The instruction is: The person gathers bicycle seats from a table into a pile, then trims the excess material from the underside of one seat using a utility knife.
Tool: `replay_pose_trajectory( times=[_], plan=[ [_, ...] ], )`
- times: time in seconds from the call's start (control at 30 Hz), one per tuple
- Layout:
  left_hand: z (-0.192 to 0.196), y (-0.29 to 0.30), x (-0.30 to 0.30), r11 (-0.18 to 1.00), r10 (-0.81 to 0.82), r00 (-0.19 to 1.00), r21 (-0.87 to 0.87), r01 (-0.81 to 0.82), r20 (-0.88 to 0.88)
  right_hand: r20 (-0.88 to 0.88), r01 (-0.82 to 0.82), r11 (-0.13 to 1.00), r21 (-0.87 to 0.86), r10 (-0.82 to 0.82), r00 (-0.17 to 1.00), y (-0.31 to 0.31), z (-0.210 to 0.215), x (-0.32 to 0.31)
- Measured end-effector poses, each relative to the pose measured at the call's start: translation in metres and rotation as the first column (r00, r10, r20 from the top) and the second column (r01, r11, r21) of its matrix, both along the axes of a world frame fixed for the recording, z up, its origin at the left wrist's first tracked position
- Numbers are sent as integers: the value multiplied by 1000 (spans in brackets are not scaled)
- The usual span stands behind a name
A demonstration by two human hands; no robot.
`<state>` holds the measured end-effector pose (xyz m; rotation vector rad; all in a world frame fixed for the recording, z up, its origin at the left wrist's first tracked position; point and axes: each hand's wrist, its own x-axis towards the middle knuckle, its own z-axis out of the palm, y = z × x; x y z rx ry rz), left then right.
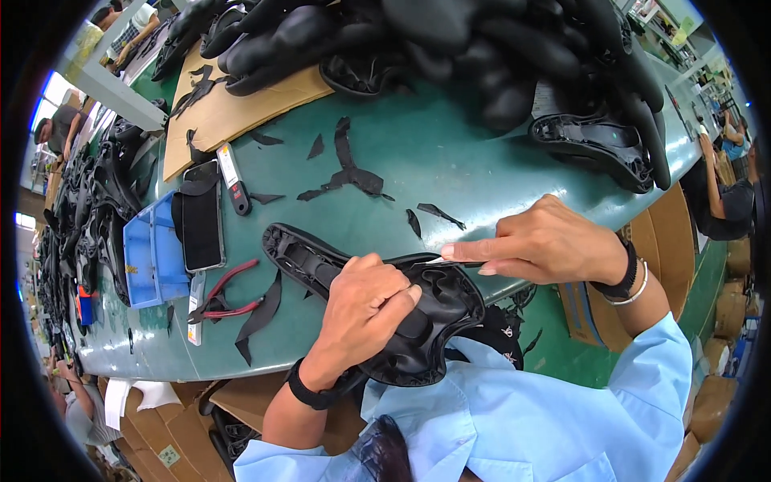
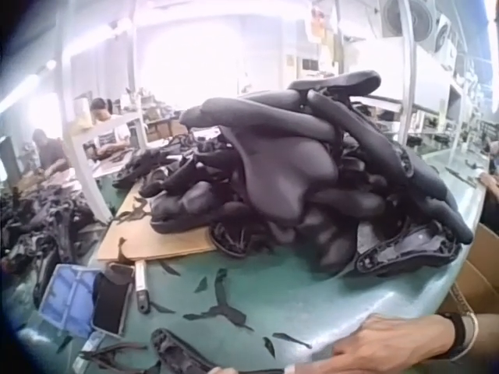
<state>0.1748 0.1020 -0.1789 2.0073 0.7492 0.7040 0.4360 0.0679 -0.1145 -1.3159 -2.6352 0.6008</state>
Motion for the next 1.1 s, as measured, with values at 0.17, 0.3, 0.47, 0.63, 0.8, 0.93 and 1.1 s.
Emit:
replay_pose_trajectory(
  times=[0.17,0.3,0.47,0.63,0.8,0.93,1.1],
  plan=[
    [1,5,-8,801,300,888,-597,-36,349,56,137,990,-29,-136,989,-34,-4,-3],
    [-8,6,-10,734,523,643,-679,-7,559,163,333,943,21,-332,929,-78,-2,-22],
    [12,-11,7,809,417,793,-578,-102,444,151,395,917,51,-398,905,-94,-9,-21],
    [24,-14,25,935,134,957,353,-35,-259,92,366,929,54,-370,925,-74,-6,-14],
    [13,-4,26,994,105,982,-18,-109,-155,89,398,917,35,-400,912,-80,-5,-25],
    [-24,15,-8,697,445,592,-675,242,672,32,508,855,-108,-507,861,-107,-4,-42],
    [24,6,1,857,326,882,500,-125,-339,-22,569,820,-61,-571,820,-103,-15,-38]
  ],
)
